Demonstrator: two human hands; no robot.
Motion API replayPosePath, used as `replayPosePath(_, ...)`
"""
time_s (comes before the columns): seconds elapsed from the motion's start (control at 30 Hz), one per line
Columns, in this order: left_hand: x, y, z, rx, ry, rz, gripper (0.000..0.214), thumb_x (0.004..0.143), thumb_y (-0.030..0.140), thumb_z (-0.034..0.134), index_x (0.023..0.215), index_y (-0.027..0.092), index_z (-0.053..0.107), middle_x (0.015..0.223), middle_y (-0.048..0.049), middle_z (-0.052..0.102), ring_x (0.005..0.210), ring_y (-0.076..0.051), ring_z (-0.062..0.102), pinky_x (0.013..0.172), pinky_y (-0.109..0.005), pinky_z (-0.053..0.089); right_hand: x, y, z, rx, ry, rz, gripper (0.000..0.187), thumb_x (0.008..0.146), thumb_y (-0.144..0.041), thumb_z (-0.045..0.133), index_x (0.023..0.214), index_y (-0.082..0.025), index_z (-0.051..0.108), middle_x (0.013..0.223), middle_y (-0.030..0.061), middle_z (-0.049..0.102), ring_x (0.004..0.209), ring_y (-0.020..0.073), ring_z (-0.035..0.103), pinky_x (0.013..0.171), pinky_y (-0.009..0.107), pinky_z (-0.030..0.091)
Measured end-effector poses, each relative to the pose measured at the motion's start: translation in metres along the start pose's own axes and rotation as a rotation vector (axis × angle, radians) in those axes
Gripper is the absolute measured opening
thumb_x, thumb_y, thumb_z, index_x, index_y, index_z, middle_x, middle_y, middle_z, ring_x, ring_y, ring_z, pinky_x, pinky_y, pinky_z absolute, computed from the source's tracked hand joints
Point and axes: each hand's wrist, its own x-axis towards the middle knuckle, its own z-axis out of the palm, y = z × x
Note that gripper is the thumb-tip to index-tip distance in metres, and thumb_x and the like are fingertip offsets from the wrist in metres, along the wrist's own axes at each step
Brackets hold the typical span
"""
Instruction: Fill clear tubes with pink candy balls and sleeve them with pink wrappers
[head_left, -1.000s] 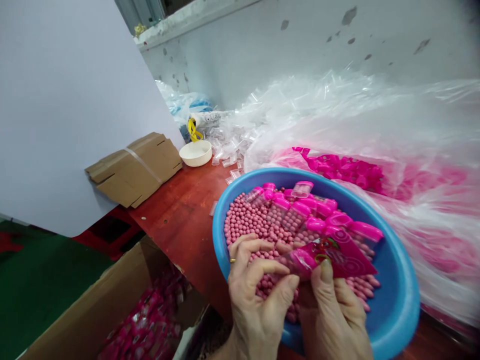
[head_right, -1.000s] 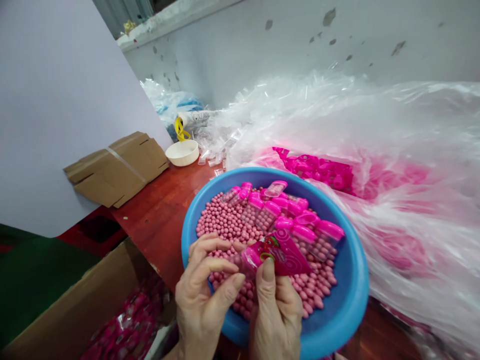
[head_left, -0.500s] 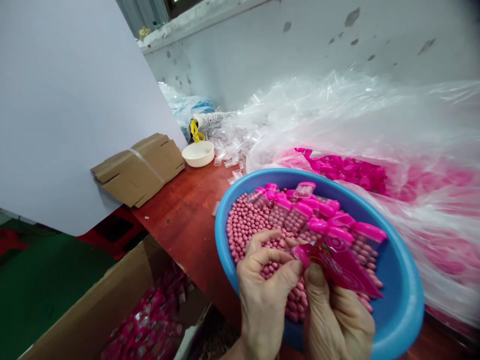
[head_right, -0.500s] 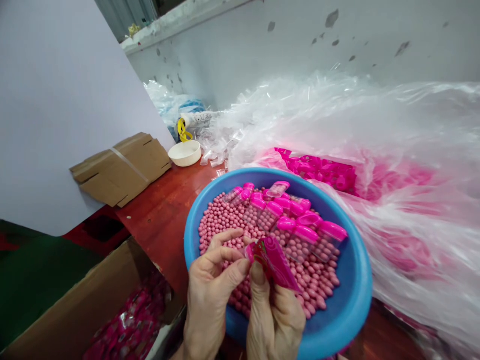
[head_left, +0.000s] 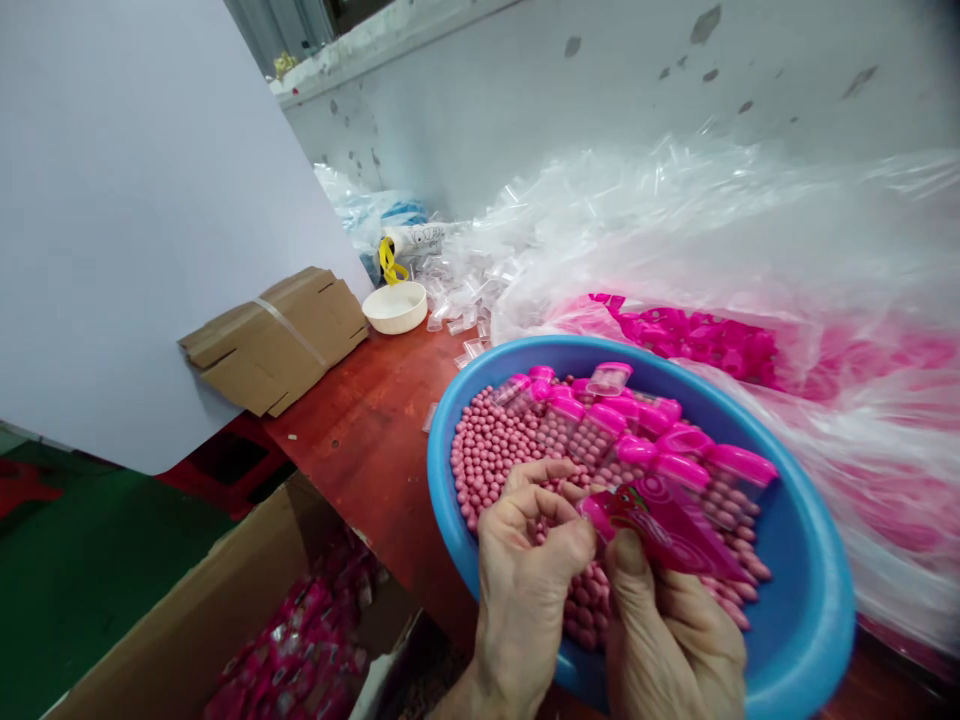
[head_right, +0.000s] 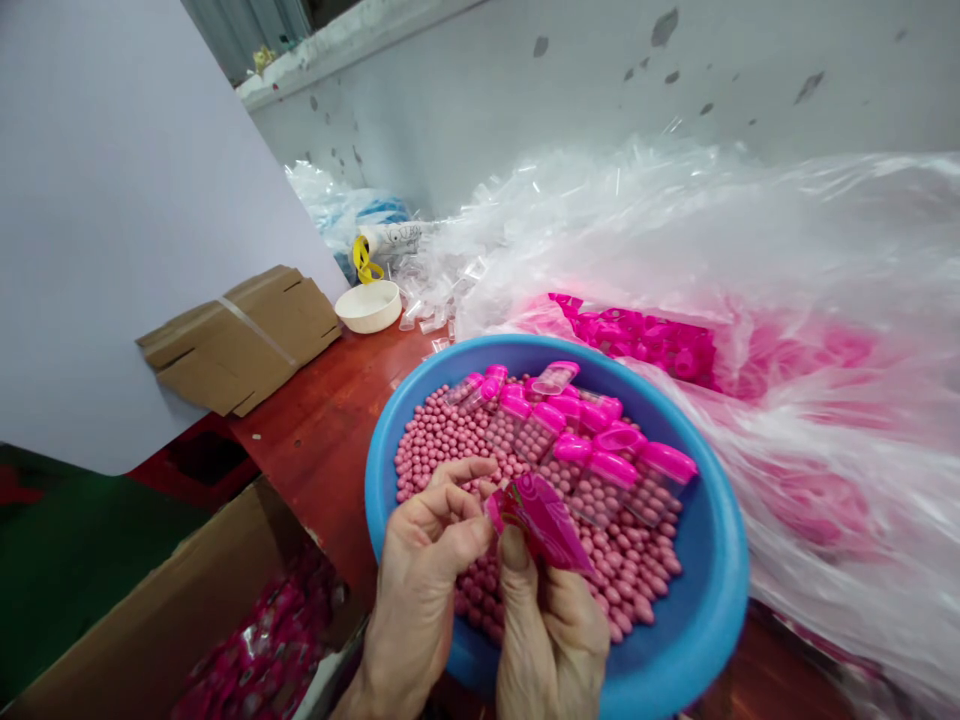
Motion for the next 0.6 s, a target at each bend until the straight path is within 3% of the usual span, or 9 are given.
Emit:
replayPosePath(0.33, -0.004, -0.017, -0.005, -0.223, -0.069, -0.066, 0.01, 0.068, 0.009, 0.064, 0.06, 0.015, 0.06, 0.102, -0.0073, 0.061, 0.096, -0.02, 0.055, 0.088, -0.029, 0.04, -0.002, -0.003, 0.0, 0.02, 0.053, 0.009, 0.048, 0.061, -0.06, 0.074, 0.091, -0.023, 0.074, 0.097, 0.0033, 0.076, 0.106, 0.0256, 0.065, 0.091, 0.032, 0.05)
replayPosePath(0.5, -0.002, -0.015, -0.005, -0.264, -0.04, -0.084, 0.013, 0.072, 0.011, 0.061, 0.06, 0.015, 0.058, 0.1, -0.0076, 0.064, 0.089, -0.017, 0.057, 0.086, -0.028, 0.042, 0.0, -0.012, 0.009, 0.354, 0.14, 0.151, 0.045, 0.047, -0.055, 0.084, 0.075, -0.023, 0.072, 0.071, -0.002, 0.074, 0.073, 0.0179, 0.07, 0.065, 0.025, 0.057)
replayPosePath(0.6, -0.003, -0.014, -0.006, -0.22, -0.045, -0.07, 0.013, 0.077, 0.014, 0.062, 0.064, 0.015, 0.061, 0.1, -0.007, 0.065, 0.093, -0.017, 0.058, 0.088, -0.026, 0.042, 0.002, -0.016, 0.011, 0.483, 0.173, 0.235, 0.048, 0.038, -0.05, 0.089, 0.073, -0.022, 0.072, 0.072, -0.0019, 0.074, 0.064, 0.0124, 0.067, 0.06, 0.021, 0.056)
